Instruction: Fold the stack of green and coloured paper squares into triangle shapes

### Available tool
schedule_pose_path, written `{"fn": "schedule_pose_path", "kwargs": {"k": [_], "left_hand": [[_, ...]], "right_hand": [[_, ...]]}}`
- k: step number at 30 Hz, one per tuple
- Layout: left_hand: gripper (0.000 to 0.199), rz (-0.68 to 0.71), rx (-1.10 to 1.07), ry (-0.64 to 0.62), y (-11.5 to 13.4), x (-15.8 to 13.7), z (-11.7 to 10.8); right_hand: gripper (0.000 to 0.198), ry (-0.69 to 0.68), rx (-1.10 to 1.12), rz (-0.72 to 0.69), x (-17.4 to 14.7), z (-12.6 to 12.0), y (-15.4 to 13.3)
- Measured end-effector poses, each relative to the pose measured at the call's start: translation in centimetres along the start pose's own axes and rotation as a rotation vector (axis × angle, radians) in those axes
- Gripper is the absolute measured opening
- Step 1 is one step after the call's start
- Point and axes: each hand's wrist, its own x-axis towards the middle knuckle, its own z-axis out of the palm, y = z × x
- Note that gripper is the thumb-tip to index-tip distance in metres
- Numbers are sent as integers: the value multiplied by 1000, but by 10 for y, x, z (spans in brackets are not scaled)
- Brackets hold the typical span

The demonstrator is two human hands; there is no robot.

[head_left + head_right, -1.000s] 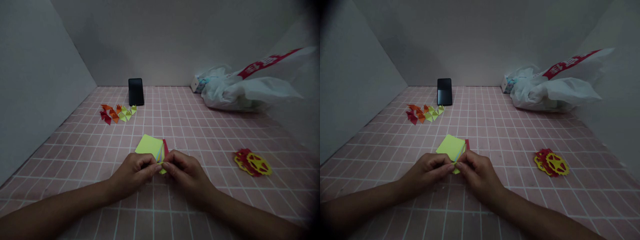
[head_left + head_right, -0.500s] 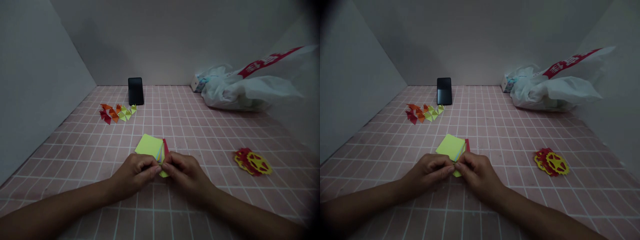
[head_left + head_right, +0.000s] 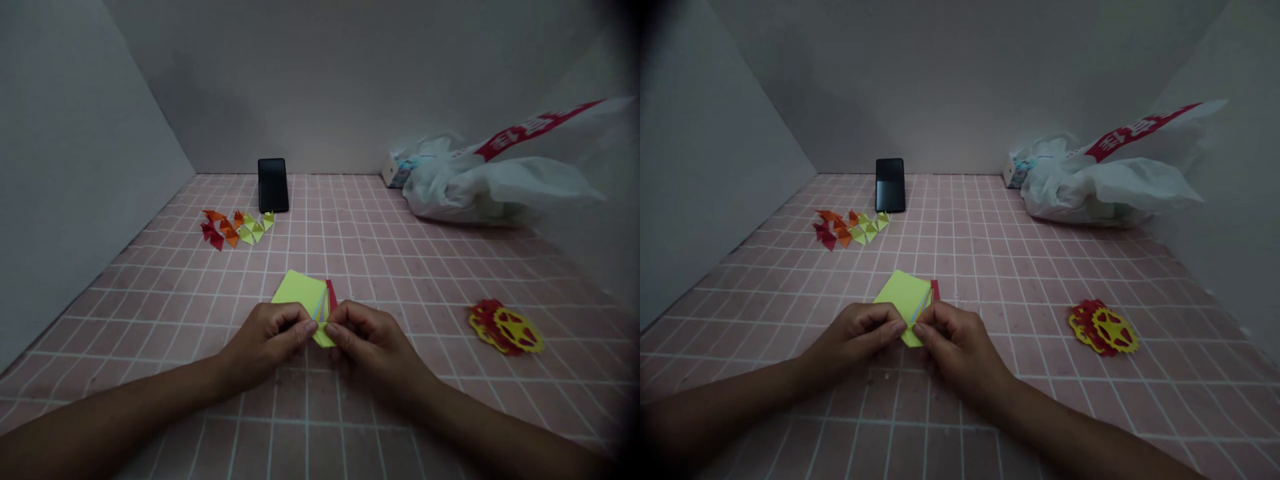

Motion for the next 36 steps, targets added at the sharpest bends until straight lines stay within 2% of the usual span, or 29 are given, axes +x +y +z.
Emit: {"fn": "schedule_pose_path", "kwargs": {"k": [5,9,11,17,24,28,31,36], "left_hand": [[32,-23,-70,69,-2,0,0],[27,-52,-229,196,-6,0,1],[24,-59,-293,220,-7,0,2],[17,-69,-282,165,1,0,5],[23,-6,-184,168,0,-3,5],[25,-19,-245,187,-3,-2,5],[24,-66,-369,180,-3,-2,8],[19,-127,-409,89,0,-4,13]], "right_hand": [[23,23,101,19,0,1,-2],[23,70,205,49,1,1,-1],[23,74,221,56,2,1,0],[21,26,129,-26,2,2,3],[20,-25,-4,-63,-2,2,-1],[19,-22,45,-49,-2,3,-1],[18,10,48,-59,-2,4,0],[22,37,-194,-178,-3,4,3]]}}
